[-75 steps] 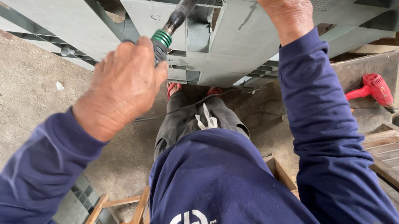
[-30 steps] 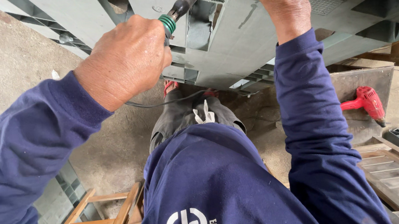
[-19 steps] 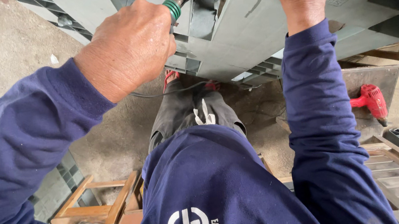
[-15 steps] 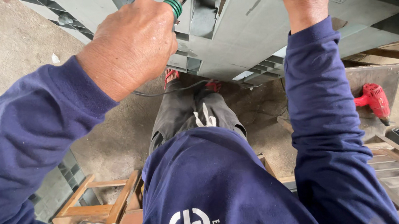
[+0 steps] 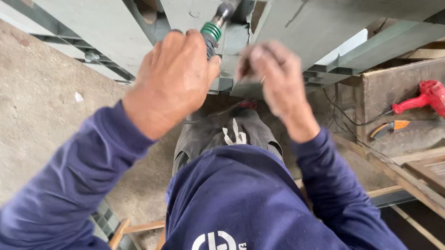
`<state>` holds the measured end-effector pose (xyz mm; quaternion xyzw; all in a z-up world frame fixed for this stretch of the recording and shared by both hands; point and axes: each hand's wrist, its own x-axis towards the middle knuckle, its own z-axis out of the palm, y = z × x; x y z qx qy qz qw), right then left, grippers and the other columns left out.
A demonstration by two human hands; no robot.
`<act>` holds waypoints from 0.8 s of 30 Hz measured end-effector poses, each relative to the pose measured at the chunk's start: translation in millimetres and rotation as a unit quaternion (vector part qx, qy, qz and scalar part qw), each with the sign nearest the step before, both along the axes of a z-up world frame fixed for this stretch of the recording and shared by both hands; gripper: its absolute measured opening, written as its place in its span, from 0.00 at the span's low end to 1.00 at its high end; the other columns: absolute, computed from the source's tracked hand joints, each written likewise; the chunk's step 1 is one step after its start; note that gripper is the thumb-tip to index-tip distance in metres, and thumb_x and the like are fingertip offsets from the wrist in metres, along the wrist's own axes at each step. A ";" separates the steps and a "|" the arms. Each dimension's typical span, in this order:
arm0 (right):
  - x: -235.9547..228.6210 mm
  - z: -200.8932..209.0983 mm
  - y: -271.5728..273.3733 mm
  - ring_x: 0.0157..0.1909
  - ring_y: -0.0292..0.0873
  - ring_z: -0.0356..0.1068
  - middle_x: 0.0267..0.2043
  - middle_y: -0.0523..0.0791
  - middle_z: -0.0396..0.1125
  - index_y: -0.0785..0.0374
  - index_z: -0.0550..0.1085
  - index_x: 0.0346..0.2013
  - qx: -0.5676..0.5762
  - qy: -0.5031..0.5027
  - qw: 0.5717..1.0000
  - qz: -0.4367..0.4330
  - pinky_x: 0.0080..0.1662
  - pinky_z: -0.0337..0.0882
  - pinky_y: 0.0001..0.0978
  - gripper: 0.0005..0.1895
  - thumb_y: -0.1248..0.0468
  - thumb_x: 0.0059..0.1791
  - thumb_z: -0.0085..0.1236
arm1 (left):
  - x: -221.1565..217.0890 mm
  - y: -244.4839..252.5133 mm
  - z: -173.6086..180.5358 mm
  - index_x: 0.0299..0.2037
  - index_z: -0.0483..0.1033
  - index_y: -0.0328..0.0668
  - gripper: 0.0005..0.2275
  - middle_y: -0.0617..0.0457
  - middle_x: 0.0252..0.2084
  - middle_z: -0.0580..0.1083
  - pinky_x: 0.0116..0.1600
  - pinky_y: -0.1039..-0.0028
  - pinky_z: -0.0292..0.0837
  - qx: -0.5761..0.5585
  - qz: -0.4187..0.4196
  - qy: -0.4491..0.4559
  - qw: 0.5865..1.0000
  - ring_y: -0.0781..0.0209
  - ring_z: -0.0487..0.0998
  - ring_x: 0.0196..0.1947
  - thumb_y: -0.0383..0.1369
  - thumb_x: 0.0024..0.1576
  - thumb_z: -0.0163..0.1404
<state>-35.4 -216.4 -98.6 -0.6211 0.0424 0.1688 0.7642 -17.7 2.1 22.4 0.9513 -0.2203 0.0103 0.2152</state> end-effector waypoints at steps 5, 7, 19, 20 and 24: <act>-45.1 -13.2 49.6 0.43 0.39 0.74 0.41 0.46 0.73 0.71 0.73 0.48 0.116 0.085 0.989 0.032 0.49 0.76 0.32 0.16 0.59 0.59 0.47 | -6.9 11.6 -2.2 0.52 0.63 0.28 0.16 0.36 0.37 0.71 0.33 0.58 0.70 -0.102 0.073 0.211 0.969 0.45 0.75 0.30 0.34 0.65 0.51; -56.0 -12.3 54.0 0.45 0.36 0.72 0.42 0.44 0.72 0.70 0.73 0.49 0.076 0.086 0.993 0.038 0.49 0.74 0.29 0.15 0.59 0.59 0.47 | -23.1 13.8 -3.2 0.55 0.61 0.26 0.17 0.34 0.40 0.71 0.36 0.57 0.70 -0.167 0.074 0.172 0.968 0.42 0.76 0.33 0.32 0.65 0.51; -130.5 -11.2 78.0 0.47 0.31 0.64 0.46 0.40 0.65 0.64 0.65 0.56 0.171 0.164 0.958 -0.161 0.51 0.69 0.24 0.14 0.62 0.58 0.49 | -116.2 -19.9 -113.6 0.57 0.66 0.31 0.11 0.35 0.48 0.73 0.46 0.62 0.76 -0.421 0.128 0.178 0.880 0.42 0.80 0.42 0.28 0.68 0.45; -129.7 -13.6 76.1 0.46 0.32 0.64 0.45 0.40 0.64 0.64 0.65 0.55 0.167 0.151 0.959 -0.175 0.51 0.69 0.25 0.12 0.63 0.59 0.50 | -119.4 -25.7 -122.6 0.58 0.65 0.30 0.11 0.35 0.49 0.72 0.48 0.62 0.76 -0.438 0.110 0.163 0.877 0.41 0.79 0.44 0.27 0.69 0.45; -133.1 -20.9 57.0 0.45 0.31 0.64 0.44 0.40 0.65 0.64 0.66 0.51 0.117 0.149 0.964 -0.185 0.49 0.69 0.24 0.08 0.65 0.58 0.51 | -132.2 -34.2 -147.7 0.62 0.62 0.31 0.13 0.33 0.54 0.71 0.54 0.62 0.76 -0.480 0.029 0.169 0.860 0.40 0.78 0.49 0.24 0.69 0.41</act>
